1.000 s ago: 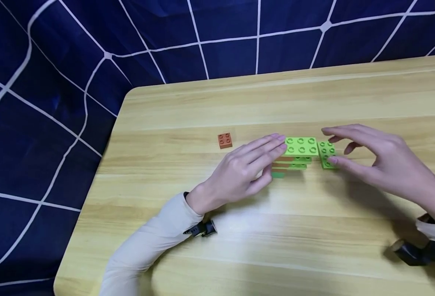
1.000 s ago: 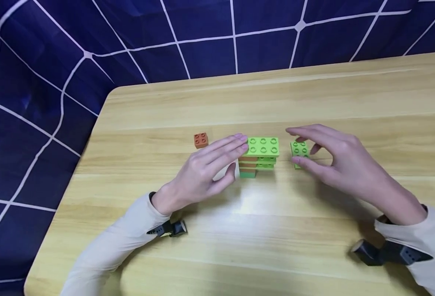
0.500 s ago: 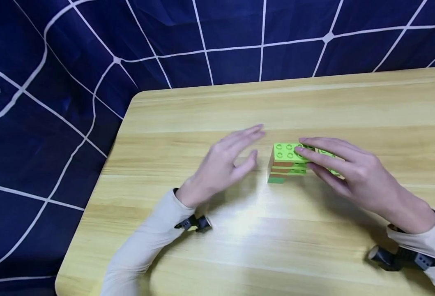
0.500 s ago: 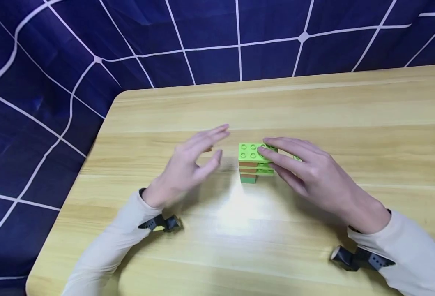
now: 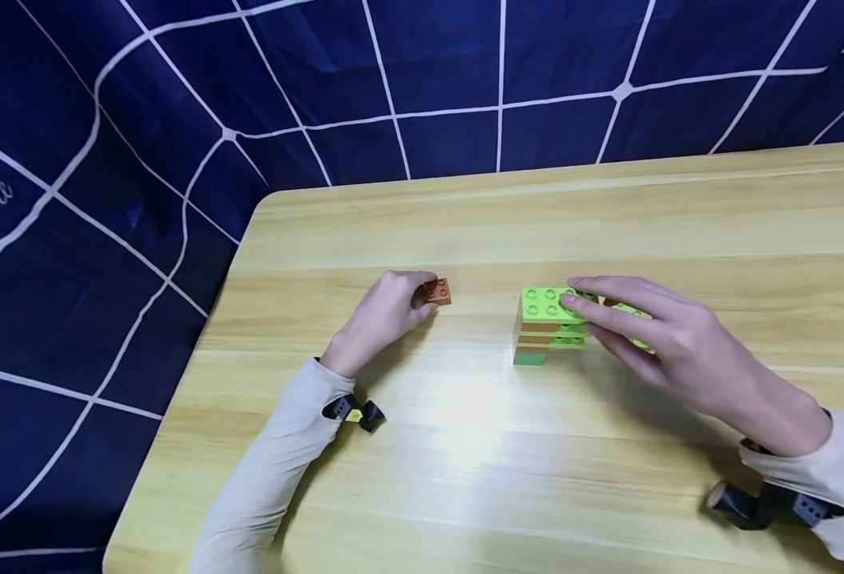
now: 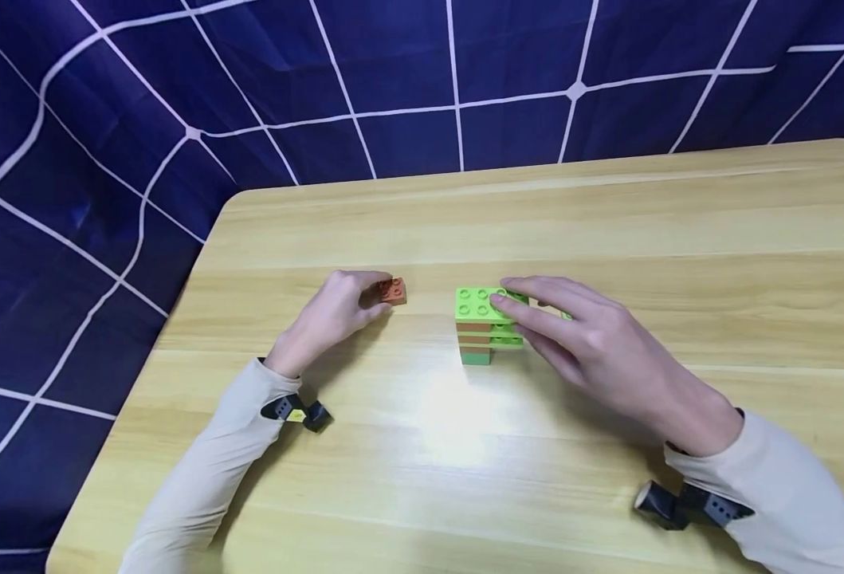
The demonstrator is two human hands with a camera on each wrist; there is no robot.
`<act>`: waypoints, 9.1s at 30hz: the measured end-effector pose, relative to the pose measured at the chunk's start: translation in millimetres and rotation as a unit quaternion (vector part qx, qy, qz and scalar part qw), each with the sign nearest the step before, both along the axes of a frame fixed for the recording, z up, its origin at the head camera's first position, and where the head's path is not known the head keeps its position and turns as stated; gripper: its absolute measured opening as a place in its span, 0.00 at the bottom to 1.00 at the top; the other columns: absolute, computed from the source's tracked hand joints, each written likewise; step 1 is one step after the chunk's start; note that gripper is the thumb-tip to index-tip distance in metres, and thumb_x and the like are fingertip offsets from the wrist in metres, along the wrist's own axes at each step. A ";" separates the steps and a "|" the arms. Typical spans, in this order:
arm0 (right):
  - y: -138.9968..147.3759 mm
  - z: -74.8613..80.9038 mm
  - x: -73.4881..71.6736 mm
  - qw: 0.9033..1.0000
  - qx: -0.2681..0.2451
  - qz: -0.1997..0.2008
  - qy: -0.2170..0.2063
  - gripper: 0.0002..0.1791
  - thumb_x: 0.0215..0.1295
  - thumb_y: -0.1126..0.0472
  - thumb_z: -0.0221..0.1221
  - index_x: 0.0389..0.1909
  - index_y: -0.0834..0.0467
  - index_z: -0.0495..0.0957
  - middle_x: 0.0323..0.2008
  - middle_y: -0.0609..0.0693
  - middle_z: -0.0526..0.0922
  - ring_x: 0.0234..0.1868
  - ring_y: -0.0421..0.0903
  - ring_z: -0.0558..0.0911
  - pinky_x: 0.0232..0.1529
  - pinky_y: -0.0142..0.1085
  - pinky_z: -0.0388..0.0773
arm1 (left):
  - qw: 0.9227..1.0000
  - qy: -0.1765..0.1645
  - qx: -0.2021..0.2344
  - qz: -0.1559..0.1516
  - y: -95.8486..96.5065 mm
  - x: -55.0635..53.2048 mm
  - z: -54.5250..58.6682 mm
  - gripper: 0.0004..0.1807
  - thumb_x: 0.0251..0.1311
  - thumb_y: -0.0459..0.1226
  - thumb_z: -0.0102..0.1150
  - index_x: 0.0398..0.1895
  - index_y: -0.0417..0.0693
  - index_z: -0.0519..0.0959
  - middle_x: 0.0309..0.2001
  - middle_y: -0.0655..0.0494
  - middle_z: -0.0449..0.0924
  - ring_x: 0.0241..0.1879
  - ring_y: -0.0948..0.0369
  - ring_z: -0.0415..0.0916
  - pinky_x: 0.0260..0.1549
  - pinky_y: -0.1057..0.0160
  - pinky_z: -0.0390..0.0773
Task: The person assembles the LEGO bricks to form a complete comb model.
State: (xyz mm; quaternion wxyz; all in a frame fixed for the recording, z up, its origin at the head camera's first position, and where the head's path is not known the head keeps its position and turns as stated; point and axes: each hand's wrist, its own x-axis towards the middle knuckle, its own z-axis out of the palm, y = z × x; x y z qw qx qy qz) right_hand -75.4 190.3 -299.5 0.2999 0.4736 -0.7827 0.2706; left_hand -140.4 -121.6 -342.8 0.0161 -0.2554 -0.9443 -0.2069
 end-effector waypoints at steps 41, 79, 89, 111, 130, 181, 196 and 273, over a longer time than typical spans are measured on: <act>-6.8 -1.7 3.3 0.999 -0.032 -0.029 -0.028 0.24 0.73 0.48 0.48 0.45 0.64 0.83 0.50 0.61 0.82 0.61 0.30 0.72 0.57 0.16 0.70 | 0.929 0.156 0.227 -0.248 64.3 42.8 63.8 0.11 0.58 0.34 0.65 0.42 0.36 0.81 0.48 0.44 0.83 0.52 0.59 0.80 0.58 0.77 0.73; -35.7 6.4 -1.9 0.989 -0.088 0.064 0.100 0.16 0.72 0.62 0.51 0.51 0.67 0.80 0.50 0.62 0.82 0.60 0.48 0.78 0.65 0.31 0.71 | 0.883 0.339 0.156 -0.286 54.0 41.8 45.0 0.18 0.55 0.29 0.59 0.49 0.31 0.80 0.53 0.39 0.79 0.57 0.52 0.77 0.65 0.68 0.68; -37.5 3.5 0.1 0.988 -0.116 0.058 0.085 0.14 0.71 0.63 0.52 0.48 0.66 0.81 0.50 0.60 0.83 0.59 0.47 0.78 0.64 0.31 0.73 | 0.873 0.394 0.109 -0.267 58.2 47.2 48.9 0.19 0.53 0.30 0.60 0.49 0.32 0.80 0.53 0.39 0.80 0.57 0.52 0.77 0.65 0.67 0.68; -0.9 -4.7 -8.1 0.992 -0.124 -0.017 -0.032 0.24 0.69 0.48 0.55 0.43 0.68 0.83 0.48 0.64 0.83 0.57 0.36 0.78 0.59 0.22 0.73 | 0.878 0.413 0.080 -0.228 65.4 48.7 39.1 0.16 0.54 0.31 0.60 0.46 0.37 0.82 0.50 0.42 0.82 0.53 0.54 0.80 0.62 0.68 0.71; 42.3 -39.8 -16.3 0.899 0.185 -0.306 -0.252 0.38 0.55 0.52 0.68 0.65 0.62 0.67 0.59 0.70 0.66 0.53 0.72 0.70 0.33 0.71 0.73 | 0.884 0.403 0.078 -0.222 60.3 50.5 41.4 0.14 0.53 0.30 0.60 0.44 0.37 0.82 0.48 0.43 0.83 0.54 0.54 0.80 0.63 0.67 0.70; 41.4 -7.3 -10.7 0.957 0.080 -0.244 -0.136 0.33 0.46 0.71 0.68 0.58 0.60 0.75 0.45 0.62 0.82 0.41 0.64 0.81 0.34 0.61 0.79 | 0.888 0.377 0.120 -0.233 61.3 47.6 39.8 0.15 0.53 0.28 0.59 0.45 0.35 0.82 0.48 0.44 0.83 0.55 0.53 0.79 0.63 0.68 0.70; 28.4 -14.3 -12.7 0.975 0.117 -0.150 -0.113 0.31 0.46 0.70 0.68 0.57 0.59 0.77 0.46 0.54 0.83 0.38 0.51 0.84 0.32 0.45 0.84 | 0.891 0.367 0.134 -0.233 60.2 46.5 37.7 0.15 0.52 0.27 0.57 0.45 0.35 0.82 0.49 0.45 0.83 0.55 0.53 0.78 0.64 0.69 0.69; 2.2 -0.2 -2.7 0.994 -0.092 -0.052 -0.042 0.27 0.71 0.46 0.51 0.44 0.68 0.83 0.39 0.64 0.84 0.53 0.29 0.76 0.58 0.17 0.71 | 0.898 0.353 0.134 -0.228 59.9 45.4 35.3 0.18 0.53 0.26 0.56 0.48 0.34 0.81 0.52 0.43 0.81 0.57 0.53 0.77 0.64 0.70 0.68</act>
